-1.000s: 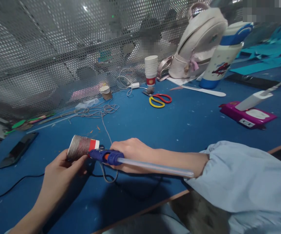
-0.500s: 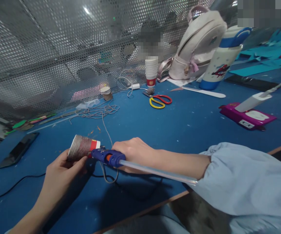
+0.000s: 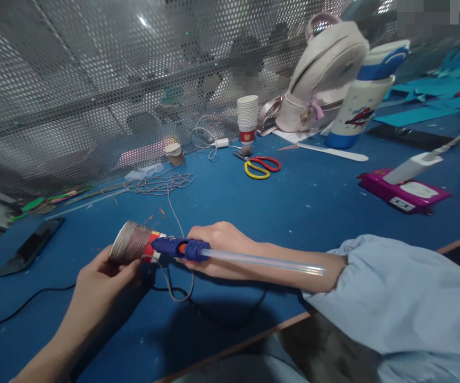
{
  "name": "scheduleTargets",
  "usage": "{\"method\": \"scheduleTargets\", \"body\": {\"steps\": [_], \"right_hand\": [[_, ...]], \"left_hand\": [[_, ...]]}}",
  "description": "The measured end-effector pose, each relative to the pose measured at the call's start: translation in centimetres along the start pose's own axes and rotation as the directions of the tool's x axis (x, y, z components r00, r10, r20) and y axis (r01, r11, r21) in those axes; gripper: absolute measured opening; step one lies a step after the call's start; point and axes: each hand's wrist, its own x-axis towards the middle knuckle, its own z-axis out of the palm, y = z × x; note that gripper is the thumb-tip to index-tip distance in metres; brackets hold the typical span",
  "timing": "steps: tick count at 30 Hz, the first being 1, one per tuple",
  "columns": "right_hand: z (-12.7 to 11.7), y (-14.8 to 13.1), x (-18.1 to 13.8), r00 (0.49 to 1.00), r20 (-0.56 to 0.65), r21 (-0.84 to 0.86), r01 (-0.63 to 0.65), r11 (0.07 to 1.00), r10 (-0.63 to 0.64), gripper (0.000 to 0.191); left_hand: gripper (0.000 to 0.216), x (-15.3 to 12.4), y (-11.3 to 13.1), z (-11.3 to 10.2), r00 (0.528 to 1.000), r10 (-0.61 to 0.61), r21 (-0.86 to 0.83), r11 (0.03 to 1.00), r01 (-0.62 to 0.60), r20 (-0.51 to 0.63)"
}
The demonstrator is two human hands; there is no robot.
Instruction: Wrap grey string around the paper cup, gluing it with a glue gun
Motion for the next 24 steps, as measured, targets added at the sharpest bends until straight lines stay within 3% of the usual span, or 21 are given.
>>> {"method": "scheduleTargets", "body": {"steps": [6,13,19,24], "right_hand": [[-0.4,-0.5,0.0,0.999,0.046,0.038,0.005,0.999,-0.007,0.019],[-0.4,0.0,0.2,0.997,-0.036,0.024,-0.072,0.997,0.073,0.028],[-0.5,-0.3,0.0,1.000,0.025,0.042,-0.018,0.999,0.017,0.023],[-0.7,-0.3,0.2,0.991,-0.043,0.060,-0.126,0.990,0.129,0.028]], "left_hand": [[0.027,0.0,0.1,0.0,0.999,0.026,-0.009,1.000,-0.026,0.017],[0.024,0.1,-0.6,-0.3,0.997,0.062,0.010,0.998,-0.062,0.040],[0.022,0.1,-0.8,-0.4,0.994,0.098,0.022,0.995,-0.099,0.053],[0.022,0.1,-1.2,-0.5,0.992,0.102,0.005,0.995,-0.103,0.072]]}}
